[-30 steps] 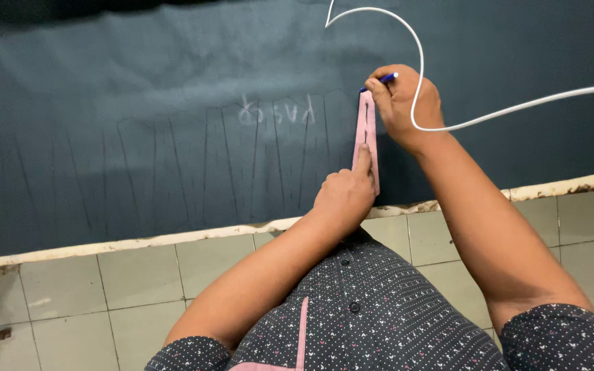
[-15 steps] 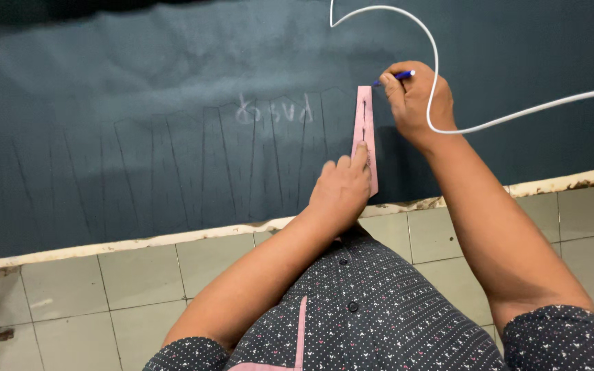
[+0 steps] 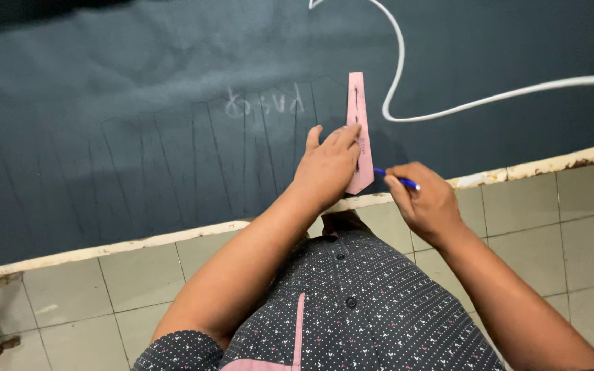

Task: The person holds a pink paper pattern template on dark fabric and traces along its edges and inner slots with a pen, repositioning the template along pre-drawn chalk lines to mark additional pattern outlines on the fabric.

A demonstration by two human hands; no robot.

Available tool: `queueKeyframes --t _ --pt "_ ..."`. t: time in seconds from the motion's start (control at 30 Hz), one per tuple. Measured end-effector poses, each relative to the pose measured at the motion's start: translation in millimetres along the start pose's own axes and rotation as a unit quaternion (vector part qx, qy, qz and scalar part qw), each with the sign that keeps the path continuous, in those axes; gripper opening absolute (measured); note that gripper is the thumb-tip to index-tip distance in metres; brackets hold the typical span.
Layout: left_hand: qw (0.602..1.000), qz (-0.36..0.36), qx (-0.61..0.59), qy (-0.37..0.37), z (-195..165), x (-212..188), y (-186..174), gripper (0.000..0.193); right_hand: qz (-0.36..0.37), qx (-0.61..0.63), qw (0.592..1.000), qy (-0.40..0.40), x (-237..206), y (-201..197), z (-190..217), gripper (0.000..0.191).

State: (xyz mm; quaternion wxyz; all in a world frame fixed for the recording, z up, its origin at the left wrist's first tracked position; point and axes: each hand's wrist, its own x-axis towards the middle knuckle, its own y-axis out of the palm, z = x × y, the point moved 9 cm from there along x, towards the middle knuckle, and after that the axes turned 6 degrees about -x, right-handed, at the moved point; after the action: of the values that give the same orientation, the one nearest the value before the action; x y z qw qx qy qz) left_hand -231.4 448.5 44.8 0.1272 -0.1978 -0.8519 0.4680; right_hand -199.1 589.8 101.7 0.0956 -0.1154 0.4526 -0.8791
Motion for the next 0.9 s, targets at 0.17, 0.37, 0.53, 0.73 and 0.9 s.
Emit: queueKeyframes --t 0.17,0.37,0.53,0.73,0.9 --pt "0.999 0.019 0.009 -0.028 10.4 3.0 -13.1 0.033 0.006 0.018 0.999 0.039 -21.0 0.0 -2.2 0.013" --pt "0.997 0.039 -0.013 -0.061 17.4 0.9 -25.9 0.067 -0.003 0.024 1.0 0.016 -21.9 2.7 8.8 0.013" --pt "0.995 0.053 -0.031 -0.08 24.2 0.7 -28.6 0.073 0.02 0.064 0.995 -0.067 -26.3 8.6 37.0 0.012" --pt "0.996 0.034 -0.036 -0.075 27.3 0.6 -27.0 0.059 0.034 0.084 0.994 -0.061 -27.4 9.0 39.6 0.013" --pt "0.997 0.002 -0.035 -0.067 28.0 1.3 -26.9 0.046 0.022 0.096 0.99 -0.1 -23.3 6.7 47.3 0.014"
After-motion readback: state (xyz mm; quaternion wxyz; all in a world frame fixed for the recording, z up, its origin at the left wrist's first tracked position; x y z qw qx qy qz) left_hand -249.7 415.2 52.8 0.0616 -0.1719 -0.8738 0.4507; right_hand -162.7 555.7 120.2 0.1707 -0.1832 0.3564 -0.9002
